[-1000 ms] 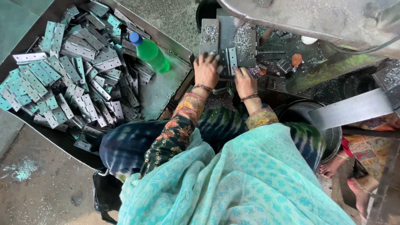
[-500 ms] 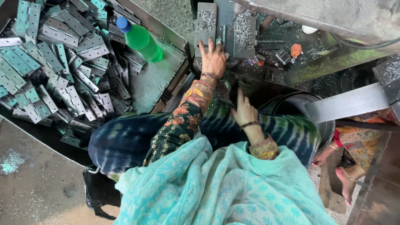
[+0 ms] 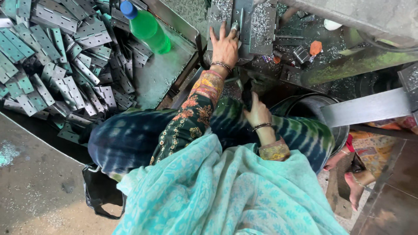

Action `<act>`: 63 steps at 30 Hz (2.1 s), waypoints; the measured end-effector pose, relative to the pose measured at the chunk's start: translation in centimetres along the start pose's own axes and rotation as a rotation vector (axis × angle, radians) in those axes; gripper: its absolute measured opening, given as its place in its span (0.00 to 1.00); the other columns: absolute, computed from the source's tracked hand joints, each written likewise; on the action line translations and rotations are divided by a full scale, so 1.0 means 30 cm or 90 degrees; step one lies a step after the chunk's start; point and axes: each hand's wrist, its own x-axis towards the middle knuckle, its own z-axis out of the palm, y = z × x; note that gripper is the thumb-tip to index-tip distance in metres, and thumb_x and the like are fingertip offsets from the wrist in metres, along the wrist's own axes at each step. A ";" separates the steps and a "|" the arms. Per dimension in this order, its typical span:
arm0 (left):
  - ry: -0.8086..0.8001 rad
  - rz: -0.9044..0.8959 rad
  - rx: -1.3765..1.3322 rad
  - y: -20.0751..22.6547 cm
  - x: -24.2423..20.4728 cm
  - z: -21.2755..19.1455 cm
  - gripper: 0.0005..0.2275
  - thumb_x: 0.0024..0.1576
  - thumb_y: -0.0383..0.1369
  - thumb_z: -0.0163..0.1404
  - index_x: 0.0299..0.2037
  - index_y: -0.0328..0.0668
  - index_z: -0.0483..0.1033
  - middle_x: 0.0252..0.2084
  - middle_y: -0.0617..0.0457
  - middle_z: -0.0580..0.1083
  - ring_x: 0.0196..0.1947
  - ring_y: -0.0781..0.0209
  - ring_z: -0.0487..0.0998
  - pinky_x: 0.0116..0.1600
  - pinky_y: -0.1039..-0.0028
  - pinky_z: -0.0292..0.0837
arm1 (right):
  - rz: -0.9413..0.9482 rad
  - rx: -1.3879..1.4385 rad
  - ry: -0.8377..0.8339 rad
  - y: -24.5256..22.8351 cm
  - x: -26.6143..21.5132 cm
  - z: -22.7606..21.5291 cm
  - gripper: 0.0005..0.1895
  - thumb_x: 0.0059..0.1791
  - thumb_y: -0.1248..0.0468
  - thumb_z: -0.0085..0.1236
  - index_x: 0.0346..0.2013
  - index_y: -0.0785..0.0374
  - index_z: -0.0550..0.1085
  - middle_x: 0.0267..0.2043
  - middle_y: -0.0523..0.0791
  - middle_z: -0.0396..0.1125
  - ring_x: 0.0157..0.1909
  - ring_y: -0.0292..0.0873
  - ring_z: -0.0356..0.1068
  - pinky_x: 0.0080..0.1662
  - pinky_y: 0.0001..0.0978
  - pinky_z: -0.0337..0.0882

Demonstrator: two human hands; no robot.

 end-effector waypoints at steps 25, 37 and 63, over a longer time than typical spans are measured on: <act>0.013 -0.003 0.053 -0.053 0.193 0.065 0.17 0.62 0.33 0.43 0.59 0.49 0.78 0.65 0.55 0.69 0.75 0.42 0.47 0.70 0.24 0.30 | 0.017 0.002 -0.011 0.000 -0.010 -0.012 0.43 0.46 0.52 0.62 0.72 0.53 0.55 0.44 0.63 0.73 0.46 0.69 0.73 0.47 0.61 0.73; -0.020 -0.001 0.104 -0.017 0.195 0.034 0.17 0.62 0.35 0.42 0.60 0.50 0.75 0.68 0.58 0.66 0.75 0.42 0.46 0.69 0.23 0.31 | 0.027 0.023 0.069 0.054 0.009 0.191 0.42 0.46 0.50 0.62 0.71 0.49 0.56 0.43 0.62 0.73 0.44 0.69 0.73 0.45 0.61 0.72; 0.278 -1.001 -0.363 -0.742 -0.401 0.077 0.31 0.49 0.29 0.58 0.66 0.53 0.65 0.64 0.49 0.65 0.63 0.52 0.63 0.62 0.58 0.65 | 0.015 -0.087 -0.080 -0.121 0.036 -0.208 0.43 0.47 0.48 0.61 0.72 0.53 0.55 0.50 0.65 0.71 0.53 0.69 0.71 0.54 0.57 0.71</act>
